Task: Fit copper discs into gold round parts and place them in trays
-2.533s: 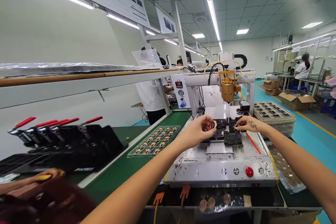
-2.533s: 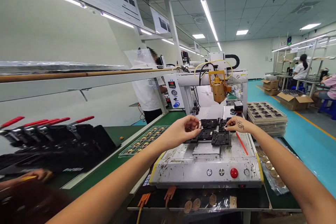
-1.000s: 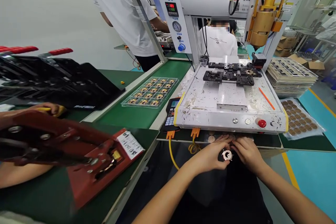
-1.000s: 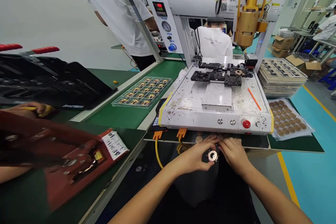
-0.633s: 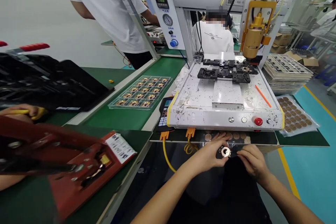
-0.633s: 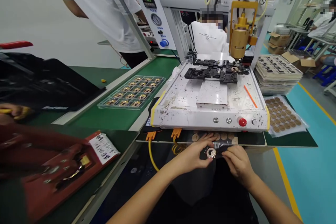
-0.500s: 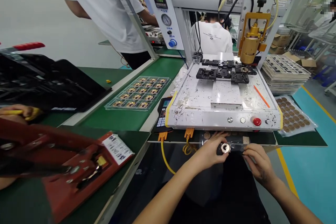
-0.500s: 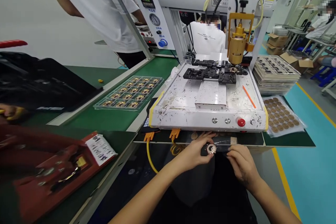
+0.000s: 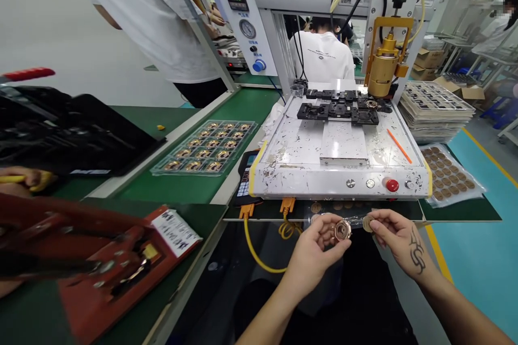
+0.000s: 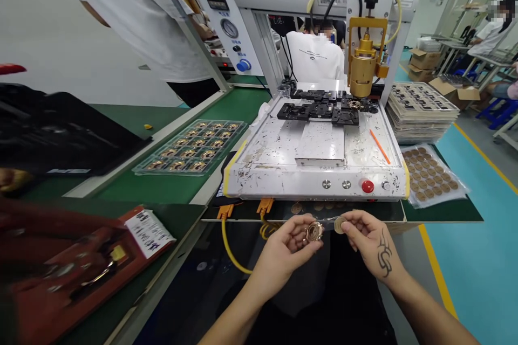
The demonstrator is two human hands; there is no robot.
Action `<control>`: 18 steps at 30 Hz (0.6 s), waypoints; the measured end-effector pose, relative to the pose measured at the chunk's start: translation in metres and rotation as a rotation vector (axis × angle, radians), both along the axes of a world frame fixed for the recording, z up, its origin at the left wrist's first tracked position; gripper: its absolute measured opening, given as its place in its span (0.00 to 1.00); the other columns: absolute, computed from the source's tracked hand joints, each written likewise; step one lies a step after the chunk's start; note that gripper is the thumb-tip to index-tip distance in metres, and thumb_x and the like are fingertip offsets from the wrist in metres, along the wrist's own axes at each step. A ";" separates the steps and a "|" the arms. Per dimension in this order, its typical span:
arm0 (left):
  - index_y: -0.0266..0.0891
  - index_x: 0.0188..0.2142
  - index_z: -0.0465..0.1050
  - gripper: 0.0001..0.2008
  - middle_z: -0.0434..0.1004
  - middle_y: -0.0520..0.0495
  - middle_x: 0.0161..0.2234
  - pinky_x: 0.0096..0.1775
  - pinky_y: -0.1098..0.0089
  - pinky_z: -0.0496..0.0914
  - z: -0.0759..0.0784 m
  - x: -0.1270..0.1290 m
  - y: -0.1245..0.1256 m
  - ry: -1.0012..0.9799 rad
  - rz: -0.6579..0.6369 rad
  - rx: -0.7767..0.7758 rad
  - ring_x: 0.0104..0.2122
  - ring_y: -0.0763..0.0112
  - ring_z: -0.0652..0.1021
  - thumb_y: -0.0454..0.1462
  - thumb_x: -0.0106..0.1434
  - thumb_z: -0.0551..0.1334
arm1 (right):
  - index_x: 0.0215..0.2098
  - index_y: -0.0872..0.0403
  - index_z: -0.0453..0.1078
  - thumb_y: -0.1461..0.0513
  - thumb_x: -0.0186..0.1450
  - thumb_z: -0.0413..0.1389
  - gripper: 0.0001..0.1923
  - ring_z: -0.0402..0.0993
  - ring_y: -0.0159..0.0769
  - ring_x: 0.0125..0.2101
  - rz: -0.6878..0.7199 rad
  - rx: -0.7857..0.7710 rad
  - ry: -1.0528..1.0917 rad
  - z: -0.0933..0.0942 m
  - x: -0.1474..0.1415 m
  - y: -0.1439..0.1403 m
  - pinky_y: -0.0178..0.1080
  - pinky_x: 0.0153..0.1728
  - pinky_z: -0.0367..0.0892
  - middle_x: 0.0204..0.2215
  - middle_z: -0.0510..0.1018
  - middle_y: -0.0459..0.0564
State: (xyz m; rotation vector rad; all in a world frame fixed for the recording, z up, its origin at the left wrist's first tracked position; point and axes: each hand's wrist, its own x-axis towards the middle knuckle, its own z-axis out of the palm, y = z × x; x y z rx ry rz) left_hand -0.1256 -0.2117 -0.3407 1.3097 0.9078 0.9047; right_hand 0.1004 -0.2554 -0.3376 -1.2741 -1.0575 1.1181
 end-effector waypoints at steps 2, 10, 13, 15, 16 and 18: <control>0.41 0.49 0.76 0.25 0.87 0.44 0.44 0.46 0.61 0.81 0.007 -0.004 -0.009 -0.219 0.019 -0.268 0.41 0.58 0.88 0.39 0.56 0.81 | 0.41 0.53 0.81 0.46 0.66 0.72 0.20 0.67 0.31 0.21 0.042 -0.026 0.075 0.001 -0.006 0.004 0.36 0.23 0.65 0.26 0.80 0.46; 0.35 0.56 0.81 0.29 0.89 0.34 0.51 0.57 0.55 0.80 0.022 -0.012 -0.029 -0.475 0.088 -0.494 0.50 0.51 0.88 0.41 0.58 0.82 | 0.40 0.53 0.80 0.46 0.67 0.71 0.19 0.66 0.32 0.21 0.151 -0.065 0.079 0.004 -0.014 0.000 0.37 0.25 0.61 0.21 0.75 0.43; 0.36 0.56 0.83 0.26 0.89 0.34 0.52 0.61 0.49 0.78 0.022 -0.014 -0.036 -0.510 0.091 -0.453 0.53 0.48 0.87 0.45 0.63 0.79 | 0.38 0.52 0.76 0.48 0.70 0.69 0.18 0.63 0.30 0.21 0.244 -0.114 0.158 0.001 -0.013 -0.003 0.36 0.24 0.56 0.22 0.74 0.42; 0.38 0.57 0.83 0.24 0.89 0.36 0.52 0.62 0.47 0.78 0.021 -0.015 -0.041 -0.515 0.087 -0.422 0.54 0.47 0.86 0.46 0.65 0.78 | 0.36 0.52 0.74 0.48 0.72 0.68 0.18 0.61 0.29 0.21 0.317 -0.155 0.218 0.001 -0.013 -0.004 0.36 0.24 0.53 0.22 0.73 0.42; 0.38 0.57 0.84 0.24 0.89 0.36 0.52 0.62 0.47 0.78 0.021 -0.016 -0.044 -0.511 0.085 -0.407 0.55 0.47 0.86 0.46 0.66 0.77 | 0.36 0.52 0.73 0.48 0.72 0.68 0.18 0.60 0.29 0.20 0.345 -0.173 0.235 0.001 -0.014 -0.005 0.36 0.23 0.52 0.22 0.72 0.41; 0.39 0.58 0.84 0.23 0.89 0.37 0.52 0.62 0.46 0.78 0.020 -0.016 -0.049 -0.499 0.086 -0.385 0.55 0.47 0.86 0.47 0.67 0.76 | 0.34 0.52 0.71 0.47 0.72 0.68 0.20 0.59 0.28 0.20 0.388 -0.200 0.242 0.005 -0.017 -0.006 0.35 0.23 0.51 0.21 0.71 0.41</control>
